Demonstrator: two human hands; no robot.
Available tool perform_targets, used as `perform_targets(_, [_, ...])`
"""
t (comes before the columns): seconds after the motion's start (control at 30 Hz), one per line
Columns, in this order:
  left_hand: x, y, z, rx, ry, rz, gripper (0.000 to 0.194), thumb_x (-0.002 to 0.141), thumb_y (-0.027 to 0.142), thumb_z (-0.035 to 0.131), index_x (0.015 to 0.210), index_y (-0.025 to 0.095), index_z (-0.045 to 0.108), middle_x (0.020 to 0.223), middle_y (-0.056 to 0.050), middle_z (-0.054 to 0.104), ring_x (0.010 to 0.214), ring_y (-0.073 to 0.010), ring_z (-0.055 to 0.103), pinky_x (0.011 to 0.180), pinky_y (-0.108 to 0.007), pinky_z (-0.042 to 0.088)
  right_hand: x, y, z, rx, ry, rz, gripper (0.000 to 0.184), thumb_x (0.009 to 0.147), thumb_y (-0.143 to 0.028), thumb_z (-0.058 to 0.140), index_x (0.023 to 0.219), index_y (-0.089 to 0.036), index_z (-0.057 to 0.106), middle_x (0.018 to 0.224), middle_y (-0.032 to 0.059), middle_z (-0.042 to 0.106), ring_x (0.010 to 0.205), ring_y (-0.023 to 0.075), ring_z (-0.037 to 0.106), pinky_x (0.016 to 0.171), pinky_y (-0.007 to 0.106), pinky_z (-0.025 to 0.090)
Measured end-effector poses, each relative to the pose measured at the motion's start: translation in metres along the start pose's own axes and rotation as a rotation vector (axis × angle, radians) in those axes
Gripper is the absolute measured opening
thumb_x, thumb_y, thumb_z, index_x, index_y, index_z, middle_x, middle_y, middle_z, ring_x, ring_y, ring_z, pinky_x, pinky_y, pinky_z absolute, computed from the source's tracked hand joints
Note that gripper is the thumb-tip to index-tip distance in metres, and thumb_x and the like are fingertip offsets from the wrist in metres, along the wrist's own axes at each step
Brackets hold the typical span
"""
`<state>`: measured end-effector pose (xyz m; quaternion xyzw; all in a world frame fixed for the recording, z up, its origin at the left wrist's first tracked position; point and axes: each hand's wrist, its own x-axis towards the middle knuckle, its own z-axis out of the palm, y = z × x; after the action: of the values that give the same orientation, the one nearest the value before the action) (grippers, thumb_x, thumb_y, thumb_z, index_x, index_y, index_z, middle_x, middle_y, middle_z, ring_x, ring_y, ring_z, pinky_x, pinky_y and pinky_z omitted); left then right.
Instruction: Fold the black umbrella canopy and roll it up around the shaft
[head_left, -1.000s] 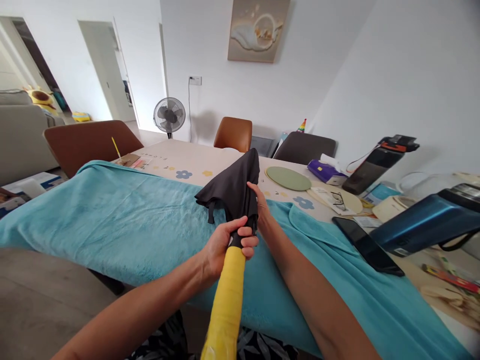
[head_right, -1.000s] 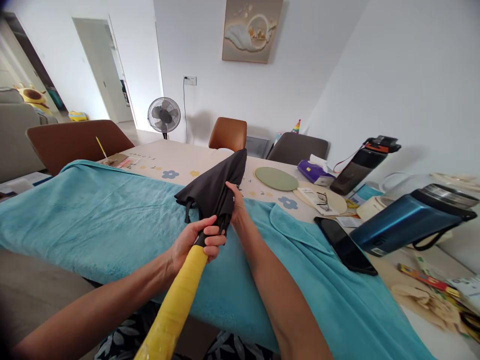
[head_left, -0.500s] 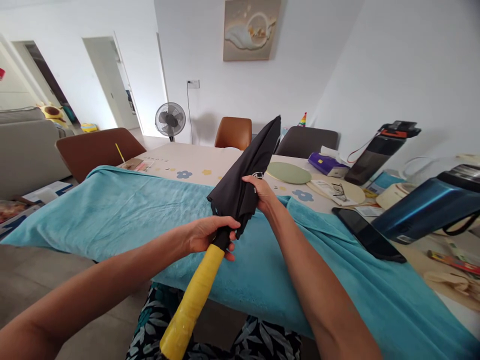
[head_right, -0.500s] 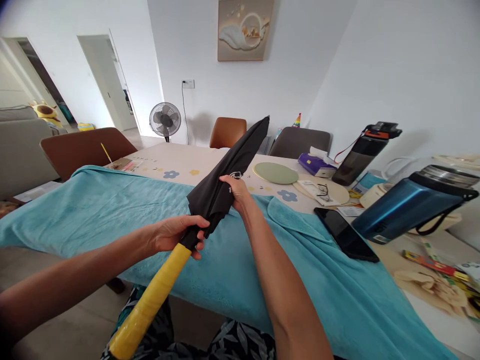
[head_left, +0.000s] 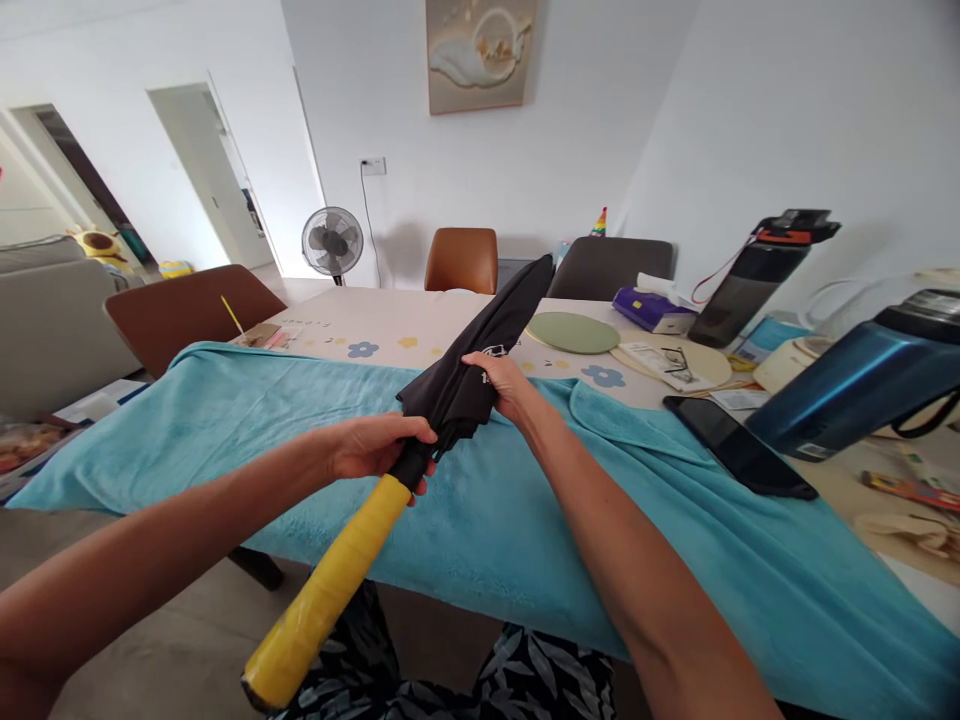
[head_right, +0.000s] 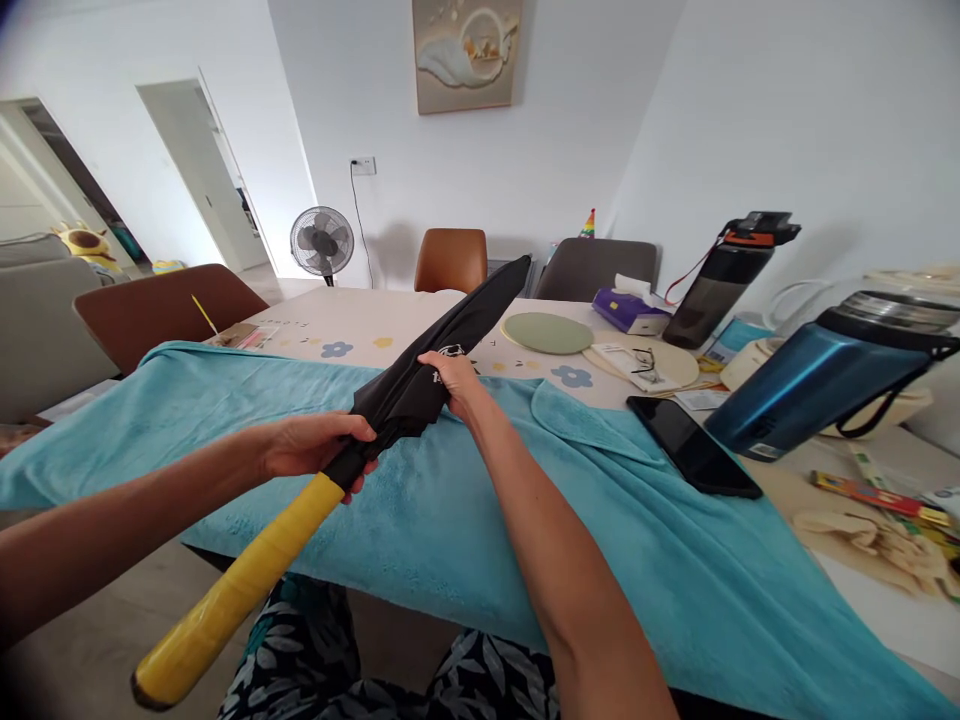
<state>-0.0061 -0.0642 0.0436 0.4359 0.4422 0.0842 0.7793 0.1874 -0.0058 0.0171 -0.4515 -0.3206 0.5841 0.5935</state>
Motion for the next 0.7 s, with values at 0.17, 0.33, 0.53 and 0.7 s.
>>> perform_targets(0.17, [0.013, 0.006, -0.010, 0.109, -0.111, -0.169, 0.016, 0.060, 0.019, 0.060, 0.074, 0.013, 0.060, 0.071, -0.010, 0.067, 0.064, -0.0239, 0.066, 0.059, -0.034, 0.053, 0.003, 0.006, 0.000, -0.092, -0.057, -0.069, 0.011, 0.059, -0.013, 0.064, 0.069, -0.016, 0.062, 0.061, 0.0006, 0.065, 0.062, 0.0166, 0.063, 0.062, 0.028, 0.053])
perform_targets(0.33, [0.030, -0.011, 0.007, 0.132, -0.019, -0.098, 0.010, 0.054, 0.010, 0.051, 0.061, 0.014, 0.055, 0.057, -0.005, 0.061, 0.053, -0.0210, 0.062, 0.055, -0.034, 0.054, -0.002, -0.001, -0.002, -0.277, -0.047, -0.165, 0.018, 0.058, -0.017, 0.069, 0.076, -0.016, 0.065, 0.073, 0.0027, 0.069, 0.069, 0.0183, 0.064, 0.064, 0.029, 0.053])
perform_targets(0.53, [0.044, -0.025, 0.025, -0.062, 0.112, 0.082, 0.007, 0.063, 0.018, 0.049, 0.056, 0.017, 0.046, 0.046, 0.001, 0.047, 0.036, -0.0136, 0.048, 0.037, -0.030, 0.046, -0.001, -0.007, -0.010, -0.239, 0.023, -0.124, 0.021, 0.060, -0.021, 0.071, 0.080, -0.015, 0.067, 0.079, 0.0054, 0.070, 0.072, 0.0196, 0.066, 0.066, 0.029, 0.054])
perform_targets(0.7, [0.049, -0.015, 0.025, -0.275, 0.008, 0.007, 0.006, 0.062, 0.018, 0.047, 0.057, 0.016, 0.045, 0.047, 0.002, 0.044, 0.037, -0.0100, 0.043, 0.035, -0.024, 0.042, 0.012, 0.002, -0.023, -0.201, 0.035, -0.053, 0.025, 0.064, -0.030, 0.071, 0.083, -0.014, 0.066, 0.084, 0.0072, 0.071, 0.073, 0.0189, 0.066, 0.067, 0.029, 0.055])
